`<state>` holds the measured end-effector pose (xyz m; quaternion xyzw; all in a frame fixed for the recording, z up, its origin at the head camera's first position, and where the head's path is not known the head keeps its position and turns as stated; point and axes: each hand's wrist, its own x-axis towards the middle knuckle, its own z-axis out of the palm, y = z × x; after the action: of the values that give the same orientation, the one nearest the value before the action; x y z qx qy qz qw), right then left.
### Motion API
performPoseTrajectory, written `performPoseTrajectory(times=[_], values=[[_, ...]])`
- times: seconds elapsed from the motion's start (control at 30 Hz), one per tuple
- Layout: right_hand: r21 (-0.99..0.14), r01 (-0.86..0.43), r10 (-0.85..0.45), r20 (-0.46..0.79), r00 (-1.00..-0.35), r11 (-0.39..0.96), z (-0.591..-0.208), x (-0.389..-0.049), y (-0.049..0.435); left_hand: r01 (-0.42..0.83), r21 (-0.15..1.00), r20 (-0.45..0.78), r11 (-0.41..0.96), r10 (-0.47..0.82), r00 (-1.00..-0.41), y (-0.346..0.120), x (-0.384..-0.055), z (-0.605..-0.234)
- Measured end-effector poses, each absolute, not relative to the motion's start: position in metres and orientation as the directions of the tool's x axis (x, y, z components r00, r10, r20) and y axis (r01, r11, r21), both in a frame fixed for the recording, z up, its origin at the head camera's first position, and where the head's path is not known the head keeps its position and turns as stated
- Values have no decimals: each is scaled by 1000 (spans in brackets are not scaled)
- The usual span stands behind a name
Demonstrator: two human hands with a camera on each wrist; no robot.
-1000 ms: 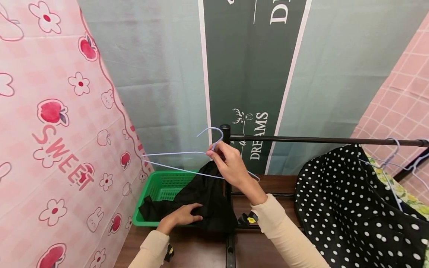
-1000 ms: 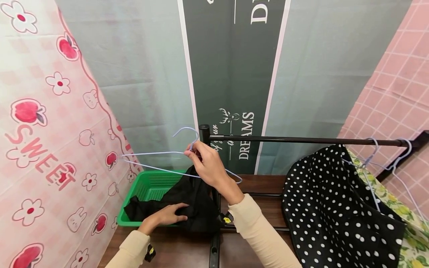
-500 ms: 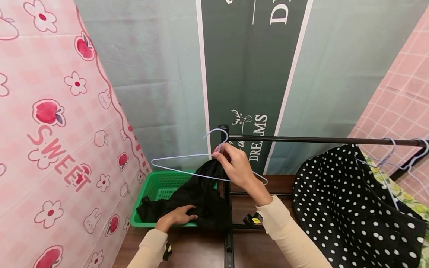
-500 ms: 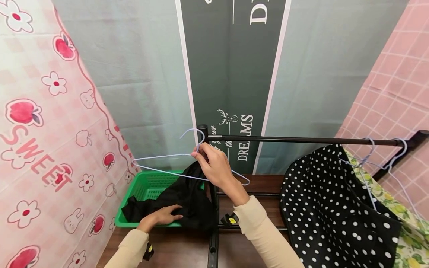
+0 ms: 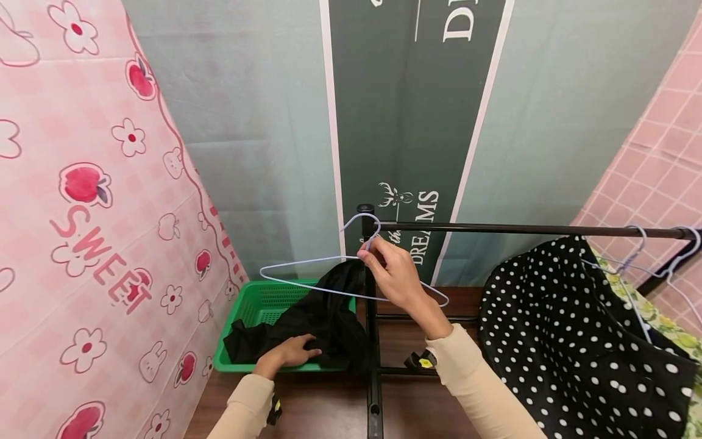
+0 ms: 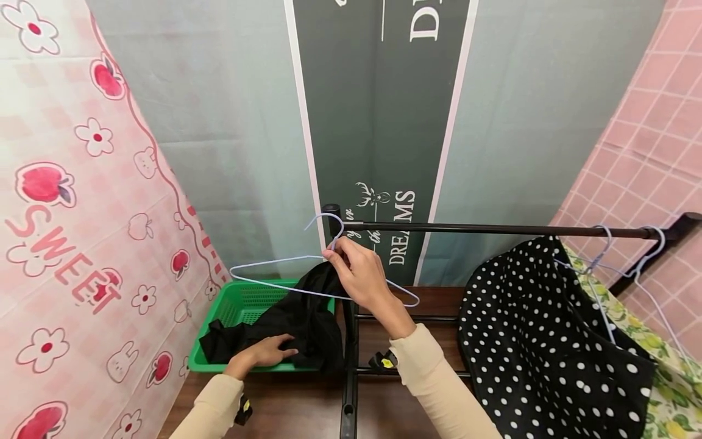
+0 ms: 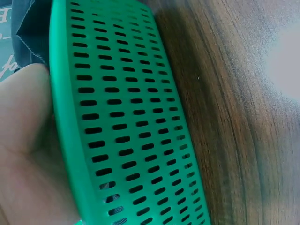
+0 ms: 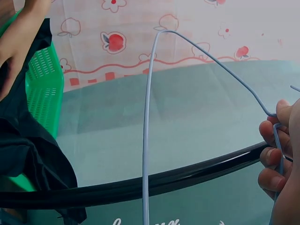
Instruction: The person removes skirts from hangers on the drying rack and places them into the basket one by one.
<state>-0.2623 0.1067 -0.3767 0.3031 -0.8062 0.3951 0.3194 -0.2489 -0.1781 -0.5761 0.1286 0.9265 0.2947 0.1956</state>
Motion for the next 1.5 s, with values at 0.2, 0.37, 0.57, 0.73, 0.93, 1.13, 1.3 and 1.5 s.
performPoseTrajectory(times=[0.2,0.37,0.57,0.73,0.93,1.13,1.3,1.5], values=[[-440,-732,-237,749,-619,520,-379,-263,112,145,627,-243,765,369,-897,-175,-252,-574],[-428,-717,-225,751,-621,551,-382,-264,117,207,629,-167,750,390,-905,-172,-257,-574],[-427,-711,-215,754,-621,558,-383,-265,122,251,618,-79,745,377,-923,-165,-262,-567],[-421,-712,-216,756,-618,563,-384,-264,126,284,609,4,741,354,-935,-157,-265,-561],[-416,-706,-213,756,-619,573,-385,-265,131,301,639,81,708,327,-941,-148,-268,-552],[-421,-698,-210,750,-627,579,-384,-264,134,312,680,180,664,261,-948,-138,-271,-542],[-420,-690,-208,746,-632,590,-384,-265,138,353,700,252,621,247,-935,-131,-273,-532],[-418,-691,-211,746,-631,590,-384,-265,144,381,734,287,562,252,-924,-122,-275,-522]])
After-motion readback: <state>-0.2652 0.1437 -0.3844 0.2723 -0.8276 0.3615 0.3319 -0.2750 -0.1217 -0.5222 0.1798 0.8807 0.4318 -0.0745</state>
